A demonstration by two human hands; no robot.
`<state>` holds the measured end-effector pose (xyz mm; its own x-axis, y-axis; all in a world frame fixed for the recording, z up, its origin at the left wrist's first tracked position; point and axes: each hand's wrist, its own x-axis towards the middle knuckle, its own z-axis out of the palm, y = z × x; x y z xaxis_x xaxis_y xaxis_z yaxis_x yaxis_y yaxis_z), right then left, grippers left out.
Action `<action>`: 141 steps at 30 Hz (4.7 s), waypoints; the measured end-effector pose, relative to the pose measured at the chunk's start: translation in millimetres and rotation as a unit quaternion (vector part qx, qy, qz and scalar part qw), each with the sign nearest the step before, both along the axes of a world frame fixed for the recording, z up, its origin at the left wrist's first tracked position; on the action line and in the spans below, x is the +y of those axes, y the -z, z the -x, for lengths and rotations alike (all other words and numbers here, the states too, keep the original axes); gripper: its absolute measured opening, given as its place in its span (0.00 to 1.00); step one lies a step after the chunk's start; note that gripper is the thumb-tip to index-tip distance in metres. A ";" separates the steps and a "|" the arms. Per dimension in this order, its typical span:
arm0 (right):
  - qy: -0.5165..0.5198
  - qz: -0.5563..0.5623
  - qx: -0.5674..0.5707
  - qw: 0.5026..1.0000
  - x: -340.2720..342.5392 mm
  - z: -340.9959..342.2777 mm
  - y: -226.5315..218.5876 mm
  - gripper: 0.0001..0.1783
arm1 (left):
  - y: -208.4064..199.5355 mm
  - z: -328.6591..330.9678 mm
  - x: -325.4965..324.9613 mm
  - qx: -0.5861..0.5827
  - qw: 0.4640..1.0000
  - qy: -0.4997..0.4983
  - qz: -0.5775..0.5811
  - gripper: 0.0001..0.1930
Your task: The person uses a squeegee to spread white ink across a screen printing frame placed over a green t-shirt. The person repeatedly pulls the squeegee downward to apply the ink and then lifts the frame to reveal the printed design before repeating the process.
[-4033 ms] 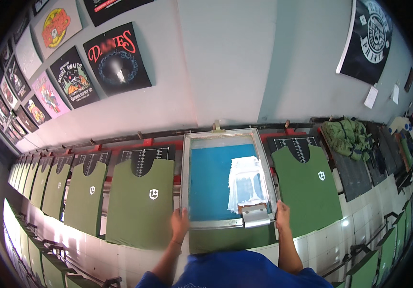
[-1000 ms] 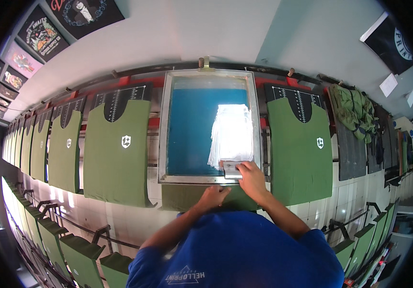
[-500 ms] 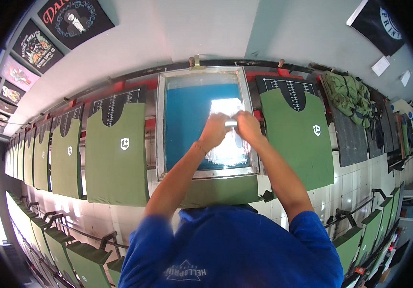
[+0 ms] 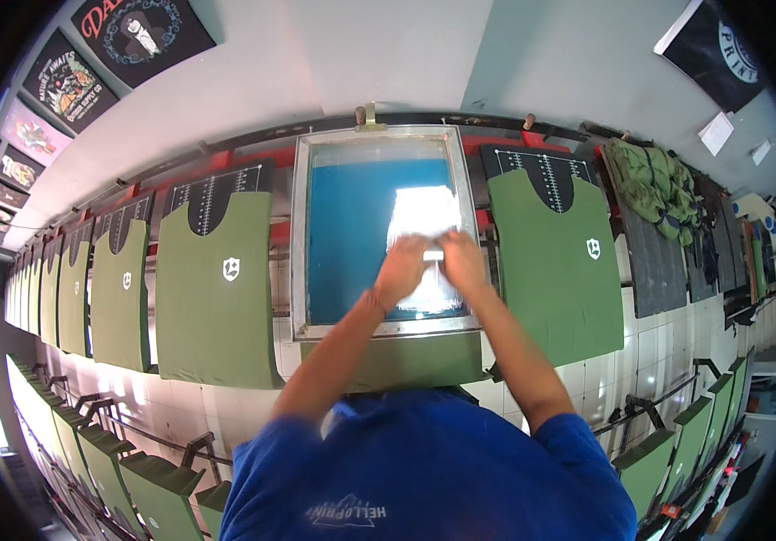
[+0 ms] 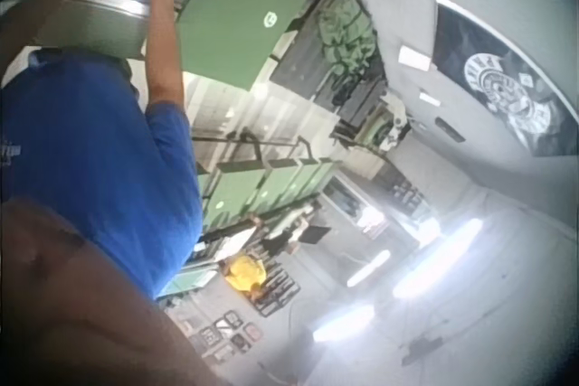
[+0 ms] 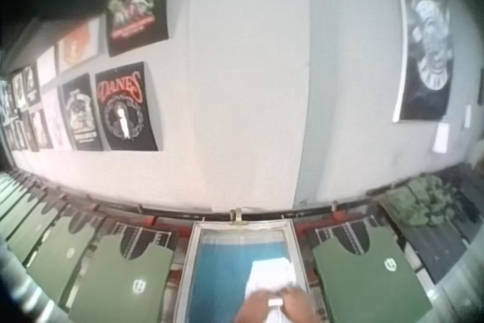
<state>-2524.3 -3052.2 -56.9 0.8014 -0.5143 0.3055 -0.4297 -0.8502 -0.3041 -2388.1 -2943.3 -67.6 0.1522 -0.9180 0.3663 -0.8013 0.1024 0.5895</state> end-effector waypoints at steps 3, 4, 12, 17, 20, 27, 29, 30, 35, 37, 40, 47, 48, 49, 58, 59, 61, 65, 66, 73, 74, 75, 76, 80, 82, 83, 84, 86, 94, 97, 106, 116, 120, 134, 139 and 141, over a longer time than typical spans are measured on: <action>-0.004 -0.044 0.026 0.999 -29.7 -18.1 -24.9 0.18 | -26.2 -16.0 -27.8 0.024 1.000 -0.009 0.005 0.16; -0.004 -0.043 0.031 0.999 -31.8 -18.9 -28.0 0.19 | -31.8 -15.0 -27.7 0.024 1.000 -0.009 0.006 0.16; -0.006 -0.102 0.021 0.995 89.9 70.1 -24.5 0.23 | -14.9 65.2 95.5 -0.006 0.999 0.000 -0.043 0.23; 0.015 -0.141 0.017 0.990 116.3 75.0 -18.5 0.21 | -13.6 77.3 119.0 0.039 0.996 -0.006 -0.080 0.25; 0.024 -0.119 0.031 0.992 87.0 52.5 -18.7 0.19 | 7.0 54.8 90.5 -0.056 0.998 -0.013 -0.001 0.24; 0.010 -0.024 0.075 0.997 -37.0 -32.9 -10.6 0.15 | -14.6 -26.9 -29.8 0.004 1.000 -0.018 -0.017 0.15; -0.011 -0.023 0.094 0.995 -53.5 -44.1 -22.5 0.15 | -25.4 -39.5 -42.1 0.016 1.000 -0.014 -0.008 0.16; -0.008 -0.024 0.087 0.996 -54.7 -42.3 -24.5 0.15 | -30.2 -37.4 -43.6 0.011 1.000 -0.016 -0.007 0.16; -0.024 -0.029 0.024 0.999 -6.5 -1.9 -41.6 0.14 | -46.8 5.3 0.9 0.000 0.999 -0.053 -0.005 0.17; -0.020 -0.055 0.032 0.998 31.6 25.9 -32.5 0.14 | -21.9 31.6 37.8 -0.041 0.996 -0.074 -0.012 0.21; -0.034 -0.058 0.006 0.998 75.2 66.5 -12.1 0.15 | 18.9 67.2 85.8 -0.082 0.995 -0.059 0.001 0.26; -0.087 -0.125 -0.053 0.987 103.4 107.9 18.9 0.25 | 18.5 94.7 122.7 -0.076 0.993 -0.055 -0.067 0.27; -0.097 -0.146 -0.072 0.982 101.3 111.4 19.5 0.25 | 26.7 83.4 127.2 -0.096 0.991 -0.066 -0.069 0.27; -0.109 -0.165 -0.091 0.976 95.7 113.8 18.8 0.26 | 30.4 68.9 129.3 -0.115 0.988 -0.078 -0.070 0.27; 0.231 -0.394 -0.219 0.862 59.4 121.3 116.4 0.24 | -21.5 -71.9 175.6 0.252 0.831 -0.417 -0.267 0.25; 0.218 -0.444 -0.228 0.839 57.9 114.5 129.3 0.25 | -15.7 -72.1 182.7 0.240 0.842 -0.428 -0.222 0.24; 0.252 -0.456 -0.234 0.821 56.9 103.7 119.0 0.24 | 2.0 -65.9 193.3 0.223 0.855 -0.451 -0.126 0.27; 0.309 -0.436 -0.281 0.797 61.9 102.4 64.6 0.24 | 1.2 -73.5 192.1 0.282 0.851 -0.429 -0.107 0.30; 0.309 -0.397 -0.294 0.813 56.8 100.8 67.3 0.23 | -4.6 -75.1 188.2 0.253 0.865 -0.422 -0.098 0.29; 0.329 -0.401 -0.284 0.807 35.1 164.3 46.1 0.27 | 43.2 -55.3 207.1 0.183 0.863 -0.470 -0.030 0.26; 0.343 -0.408 -0.278 0.799 24.6 190.6 48.8 0.27 | 46.5 -38.4 195.2 0.179 0.872 -0.456 -0.015 0.25; 0.340 -0.405 -0.304 0.792 15.9 214.8 53.5 0.27 | 46.3 -8.9 180.8 0.175 0.879 -0.445 0.000 0.24; 0.338 -0.403 -0.328 0.785 6.5 240.4 57.9 0.27 | 38.9 22.2 164.3 0.171 0.885 -0.433 0.014 0.23; 0.377 -0.368 -0.280 0.803 -50.6 349.6 69.1 0.26 | 7.3 119.3 96.4 0.286 0.867 -0.402 -0.071 0.19; 0.387 -0.358 -0.303 0.794 -77.3 385.9 72.1 0.26 | 7.7 158.0 59.3 0.316 0.871 -0.373 -0.045 0.19; 0.386 -0.359 -0.332 0.782 -91.1 403.6 67.8 0.26 | 12.6 173.2 42.3 0.307 0.878 -0.366 -0.036 0.19; 0.383 -0.361 -0.361 0.770 -104.4 418.5 62.0 0.26 | 20.1 187.0 25.2 0.297 0.883 -0.361 -0.028 0.19; 0.376 -0.375 -0.348 0.772 -135.4 452.8 63.6 0.25 | 21.4 214.0 -11.9 0.291 0.887 -0.358 -0.034 0.20; 0.315 -0.405 -0.355 0.781 -230.2 487.5 98.4 0.24 | 17.2 257.3 -86.1 0.279 0.875 -0.395 -0.026 0.22; 0.288 -0.414 -0.383 0.774 -241.7 470.3 97.5 0.26 | 23.3 253.2 -90.2 0.314 0.861 -0.400 -0.010 0.21; 0.278 -0.441 -0.354 0.777 -258.6 471.1 70.0 0.24 | 21.2 250.0 -90.7 0.322 0.883 -0.337 -0.057 0.26; 0.338 -0.362 -0.342 0.799 -258.3 459.7 85.1 0.23 | 14.3 258.6 -94.0 0.525 0.755 -0.389 0.049 0.23; 0.314 -0.385 -0.335 0.801 -252.4 461.0 95.2 0.23 | 32.2 268.4 -91.7 0.539 0.718 -0.422 0.126 0.22; 0.304 -0.375 -0.287 0.827 -257.7 462.7 115.0 0.23 | 42.6 273.1 -100.5 0.240 0.832 -0.493 0.088 0.14; 0.180 -0.185 -0.181 0.949 -242.5 458.8 50.4 0.25 | 10.4 317.0 -123.5 -0.016 0.936 -0.332 0.116 0.08; 0.065 -0.101 -0.108 0.987 -218.7 449.0 2.0 0.29 | 0.3 357.0 -131.8 0.255 0.927 -0.268 -0.055 0.09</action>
